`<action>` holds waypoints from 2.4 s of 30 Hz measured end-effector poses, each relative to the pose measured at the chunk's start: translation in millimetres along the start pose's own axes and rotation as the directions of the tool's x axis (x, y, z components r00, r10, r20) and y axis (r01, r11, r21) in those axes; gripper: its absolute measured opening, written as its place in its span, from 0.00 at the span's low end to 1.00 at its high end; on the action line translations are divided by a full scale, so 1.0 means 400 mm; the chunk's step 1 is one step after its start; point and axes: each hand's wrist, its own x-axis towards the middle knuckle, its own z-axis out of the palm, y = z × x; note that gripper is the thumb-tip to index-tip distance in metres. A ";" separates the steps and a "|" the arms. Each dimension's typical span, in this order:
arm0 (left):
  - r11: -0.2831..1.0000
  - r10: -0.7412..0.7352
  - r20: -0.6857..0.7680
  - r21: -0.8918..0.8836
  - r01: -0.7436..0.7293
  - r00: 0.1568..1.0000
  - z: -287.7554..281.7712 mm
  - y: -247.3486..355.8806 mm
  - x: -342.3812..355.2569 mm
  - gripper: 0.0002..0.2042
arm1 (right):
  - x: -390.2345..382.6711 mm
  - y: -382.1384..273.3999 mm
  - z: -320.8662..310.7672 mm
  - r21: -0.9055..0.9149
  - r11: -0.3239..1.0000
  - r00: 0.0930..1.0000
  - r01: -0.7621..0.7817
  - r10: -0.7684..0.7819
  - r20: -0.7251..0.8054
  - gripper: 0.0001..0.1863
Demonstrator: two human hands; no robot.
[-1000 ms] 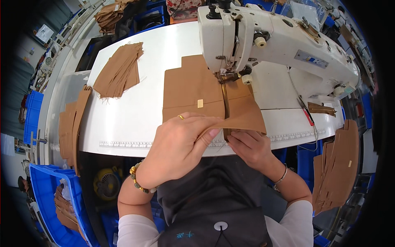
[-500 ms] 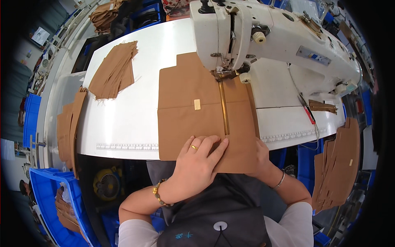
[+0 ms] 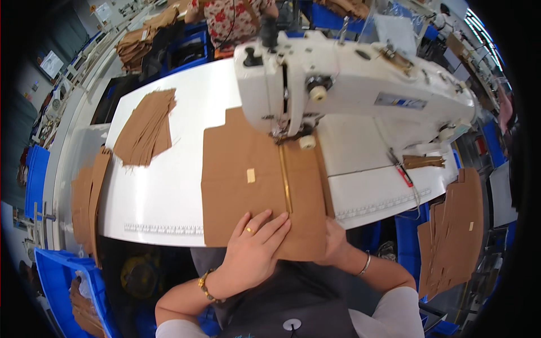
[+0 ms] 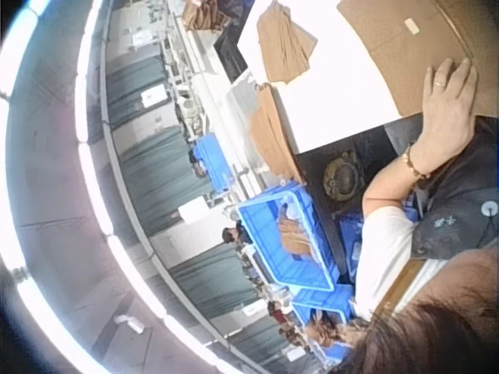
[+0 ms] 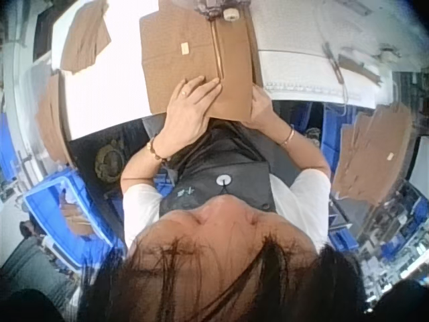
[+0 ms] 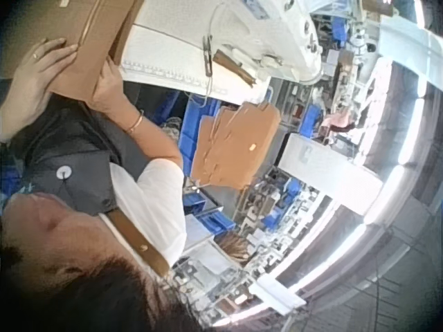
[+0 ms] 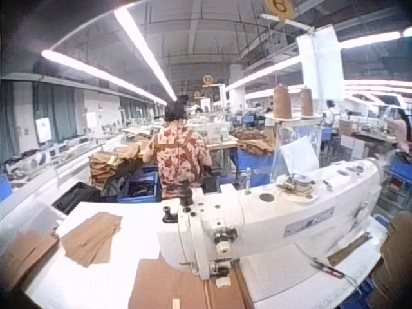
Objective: The person sews pieces of brown material together using an industrial sewing machine and thread.
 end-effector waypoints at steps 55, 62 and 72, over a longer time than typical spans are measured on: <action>0.993 -0.010 0.074 0.118 0.002 0.997 0.006 0.010 -0.010 0.36 | 0.013 0.030 -0.149 -0.231 0.973 0.999 0.026 -0.017 0.044 0.13; 0.993 0.011 0.065 0.120 -0.019 0.998 0.021 0.004 -0.019 0.41 | 0.112 0.035 -0.141 -0.094 0.995 0.991 -0.020 0.032 0.127 0.14; 0.972 0.196 -0.085 0.148 -0.182 0.977 0.004 -0.067 0.037 0.24 | 0.114 0.015 -0.072 -0.067 0.986 0.944 0.156 -0.129 0.304 0.23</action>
